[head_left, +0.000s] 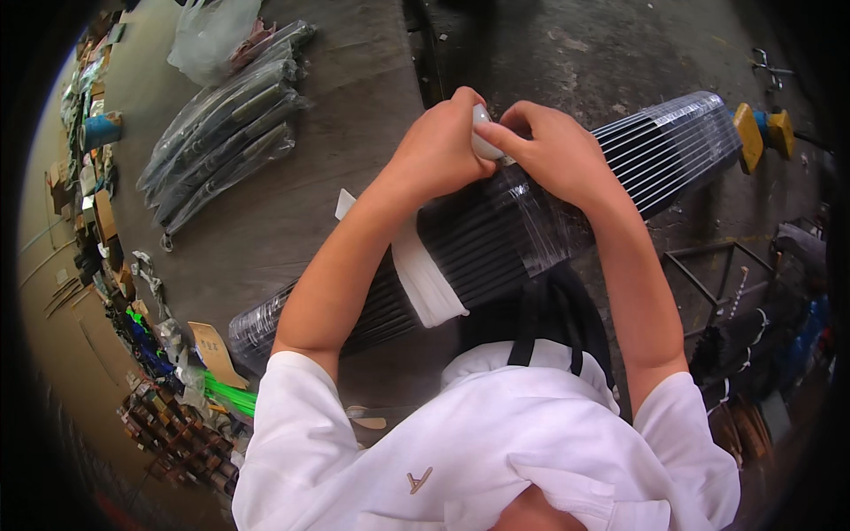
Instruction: The person wraps a bundle of black rods with clear plastic tape, securing it with multiple layers. They then move the wrapped bundle to a stack of similar items and assist another person in tying a ribbon around a different bundle.
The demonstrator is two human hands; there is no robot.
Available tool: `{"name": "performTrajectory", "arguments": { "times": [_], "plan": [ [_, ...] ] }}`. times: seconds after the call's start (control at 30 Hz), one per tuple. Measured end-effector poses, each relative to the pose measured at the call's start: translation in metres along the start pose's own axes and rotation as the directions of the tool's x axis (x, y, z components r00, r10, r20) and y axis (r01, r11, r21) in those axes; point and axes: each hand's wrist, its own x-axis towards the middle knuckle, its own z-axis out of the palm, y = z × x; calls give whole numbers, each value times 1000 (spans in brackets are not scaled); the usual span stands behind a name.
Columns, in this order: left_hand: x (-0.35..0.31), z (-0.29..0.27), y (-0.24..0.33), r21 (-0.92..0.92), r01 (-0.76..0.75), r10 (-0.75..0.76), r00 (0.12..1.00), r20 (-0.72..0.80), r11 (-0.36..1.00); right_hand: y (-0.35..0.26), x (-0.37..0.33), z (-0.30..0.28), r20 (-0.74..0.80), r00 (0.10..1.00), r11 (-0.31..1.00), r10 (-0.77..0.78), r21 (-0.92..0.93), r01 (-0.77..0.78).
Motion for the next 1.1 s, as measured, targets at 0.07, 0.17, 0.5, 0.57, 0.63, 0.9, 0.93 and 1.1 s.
{"name": "performTrajectory", "arguments": {
  "times": [0.07, 0.17, 0.5, 0.57, 0.63, 0.9, 0.93, 1.1],
  "plan": [
    [-3, 1, -4, 13, -87, 88, 992, -90, 996, -1, 8, 1, 130, 988, 993, 85, 74, -96],
    [-9, 0, -3, 7, -179, 178, 969, -170, 984, 3, 11, 0, 165, 986, 960, 9, 276, -55],
    [-91, -27, 22, 172, -302, 341, 899, -276, 937, 13, 7, 1, 161, 984, 875, -72, 484, -16],
    [-140, -23, 37, 426, -76, 133, 986, -104, 902, 18, 3, -1, 139, 990, 887, -24, 460, -43],
    [-181, -6, 21, 506, 32, 5, 997, -72, 862, 28, 2, 5, 52, 997, 844, -60, 536, 22],
    [-192, 32, -10, 566, 3, 154, 961, -229, 824, 49, -16, -15, -50, 989, 789, -136, 598, 139],
    [-186, 35, -6, 563, -31, 198, 951, -239, 826, 55, -18, -20, -73, 987, 778, -140, 609, 155],
    [-139, 54, 22, 522, -199, 366, 899, -239, 829, 96, -27, -49, -122, 988, 779, -96, 608, 151]
  ]
}}
